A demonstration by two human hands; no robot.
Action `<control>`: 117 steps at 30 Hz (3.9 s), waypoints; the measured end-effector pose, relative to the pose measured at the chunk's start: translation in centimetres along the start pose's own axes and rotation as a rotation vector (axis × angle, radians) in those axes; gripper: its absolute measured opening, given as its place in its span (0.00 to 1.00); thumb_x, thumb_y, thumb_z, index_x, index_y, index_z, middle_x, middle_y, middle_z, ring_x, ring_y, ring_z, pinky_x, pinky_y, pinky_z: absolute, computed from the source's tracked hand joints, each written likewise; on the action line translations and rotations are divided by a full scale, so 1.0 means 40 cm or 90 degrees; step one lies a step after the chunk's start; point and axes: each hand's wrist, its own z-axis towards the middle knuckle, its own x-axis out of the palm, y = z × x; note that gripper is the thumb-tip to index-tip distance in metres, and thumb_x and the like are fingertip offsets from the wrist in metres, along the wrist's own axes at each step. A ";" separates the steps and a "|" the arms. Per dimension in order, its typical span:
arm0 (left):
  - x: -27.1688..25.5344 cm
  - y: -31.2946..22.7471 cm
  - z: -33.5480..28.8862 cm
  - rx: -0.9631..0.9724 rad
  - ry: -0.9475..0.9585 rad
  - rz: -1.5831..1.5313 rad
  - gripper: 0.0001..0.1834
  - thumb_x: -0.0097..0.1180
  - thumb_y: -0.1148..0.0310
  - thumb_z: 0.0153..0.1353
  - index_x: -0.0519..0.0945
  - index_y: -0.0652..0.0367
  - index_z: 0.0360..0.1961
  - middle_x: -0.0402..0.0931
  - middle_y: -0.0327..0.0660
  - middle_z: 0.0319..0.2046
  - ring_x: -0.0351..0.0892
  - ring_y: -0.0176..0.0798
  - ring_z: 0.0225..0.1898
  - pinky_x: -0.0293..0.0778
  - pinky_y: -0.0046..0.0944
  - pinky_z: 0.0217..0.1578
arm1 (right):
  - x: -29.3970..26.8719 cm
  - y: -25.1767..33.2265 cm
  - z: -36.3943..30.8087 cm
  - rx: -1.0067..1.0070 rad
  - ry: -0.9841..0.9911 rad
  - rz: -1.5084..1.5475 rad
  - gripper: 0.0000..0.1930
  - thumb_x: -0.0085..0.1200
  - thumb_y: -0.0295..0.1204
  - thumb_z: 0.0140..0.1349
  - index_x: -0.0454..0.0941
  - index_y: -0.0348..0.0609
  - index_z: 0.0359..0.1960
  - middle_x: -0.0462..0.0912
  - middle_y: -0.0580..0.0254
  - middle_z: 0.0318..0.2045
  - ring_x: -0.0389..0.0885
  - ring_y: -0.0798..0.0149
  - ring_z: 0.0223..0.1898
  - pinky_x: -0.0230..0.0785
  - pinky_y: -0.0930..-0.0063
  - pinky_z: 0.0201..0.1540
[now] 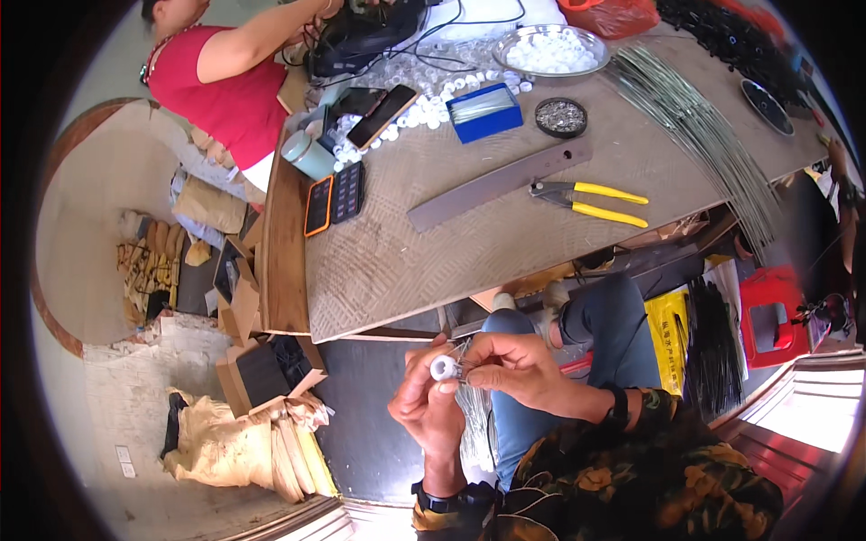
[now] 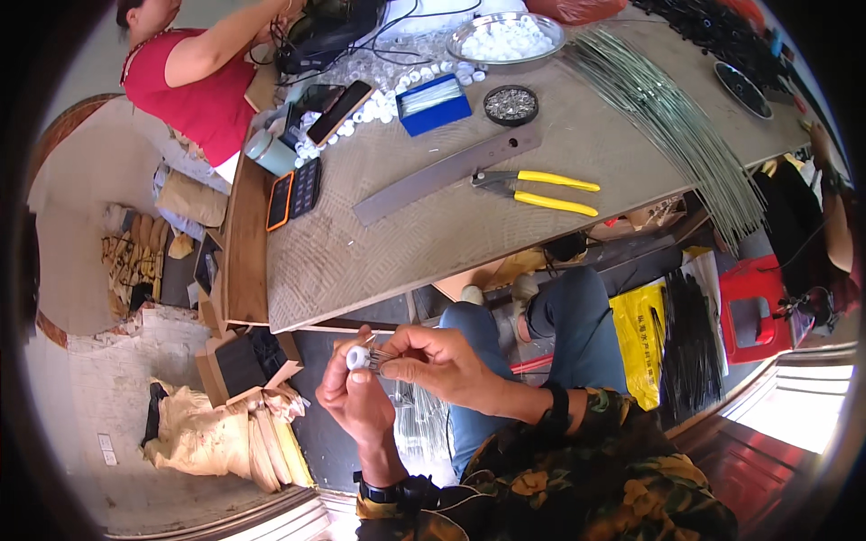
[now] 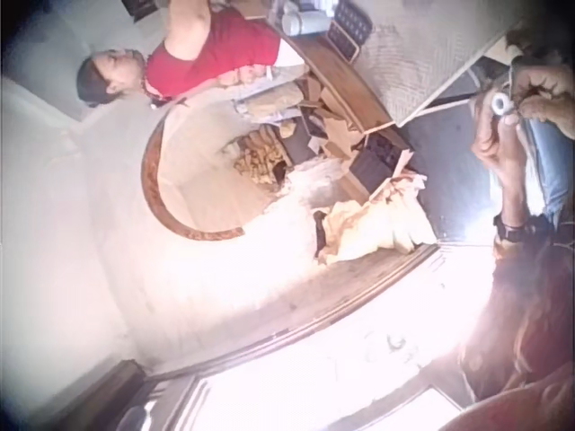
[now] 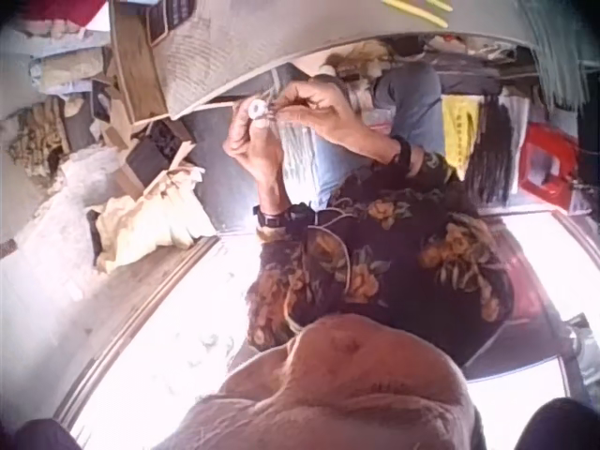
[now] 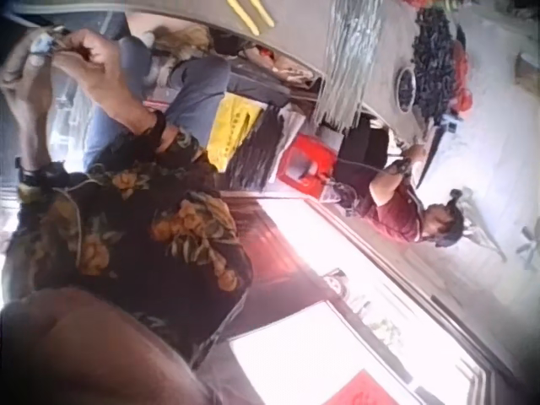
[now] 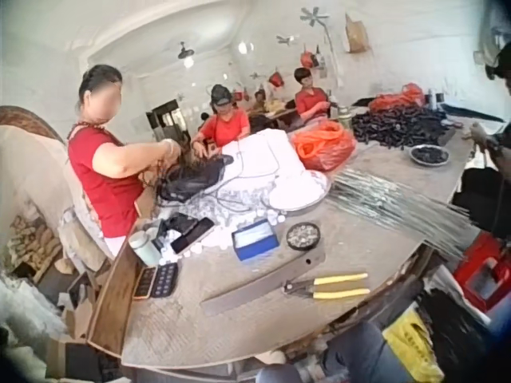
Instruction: The person holds a group of metal umbrella ribs and inserts them into a white plastic runner by hand. The person then uses pliers to adjust the metal components near the plastic runner while holding the assembly.
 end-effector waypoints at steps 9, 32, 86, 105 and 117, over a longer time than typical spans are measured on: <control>-0.001 -0.046 -0.020 -0.052 0.001 0.076 0.20 0.51 0.61 0.55 0.74 0.71 0.38 0.75 0.50 0.35 0.73 0.39 0.39 0.66 0.41 0.46 | 0.014 0.011 -0.002 0.025 -0.004 0.028 0.07 0.56 0.24 0.53 0.71 0.36 0.30 0.73 0.69 0.25 0.69 0.80 0.30 0.62 0.85 0.31; -0.006 -0.062 -0.044 -0.080 0.002 0.100 0.22 0.59 0.61 0.50 0.73 0.69 0.39 0.76 0.52 0.35 0.76 0.40 0.37 0.71 0.37 0.41 | 0.006 -0.018 -0.018 0.100 0.030 -0.004 0.09 0.60 0.28 0.49 0.77 0.35 0.28 0.78 0.68 0.24 0.72 0.81 0.26 0.64 0.87 0.27; -0.178 -0.120 -0.078 -0.160 -0.211 -0.036 0.10 0.53 0.85 0.50 0.73 0.67 0.35 0.77 0.49 0.34 0.76 0.40 0.39 0.71 0.36 0.43 | -0.088 -0.160 -0.065 0.047 0.260 -0.600 0.13 0.63 0.34 0.42 0.73 0.40 0.21 0.75 0.60 0.19 0.74 0.60 0.20 0.64 0.70 0.22; -0.152 -0.182 -0.107 -0.192 -0.086 0.015 0.09 0.52 0.81 0.53 0.70 0.66 0.37 0.76 0.51 0.34 0.76 0.39 0.40 0.70 0.32 0.42 | -0.073 -0.112 -0.071 0.061 0.407 -0.594 0.09 0.61 0.31 0.46 0.77 0.38 0.25 0.78 0.59 0.23 0.77 0.60 0.23 0.68 0.73 0.25; -0.073 -0.188 -0.077 -0.133 0.127 0.150 0.08 0.51 0.80 0.53 0.69 0.67 0.36 0.78 0.50 0.31 0.78 0.36 0.33 0.73 0.31 0.34 | -0.115 -0.067 -0.136 0.117 0.320 -0.634 0.10 0.59 0.33 0.48 0.75 0.39 0.25 0.75 0.60 0.21 0.75 0.60 0.22 0.65 0.71 0.24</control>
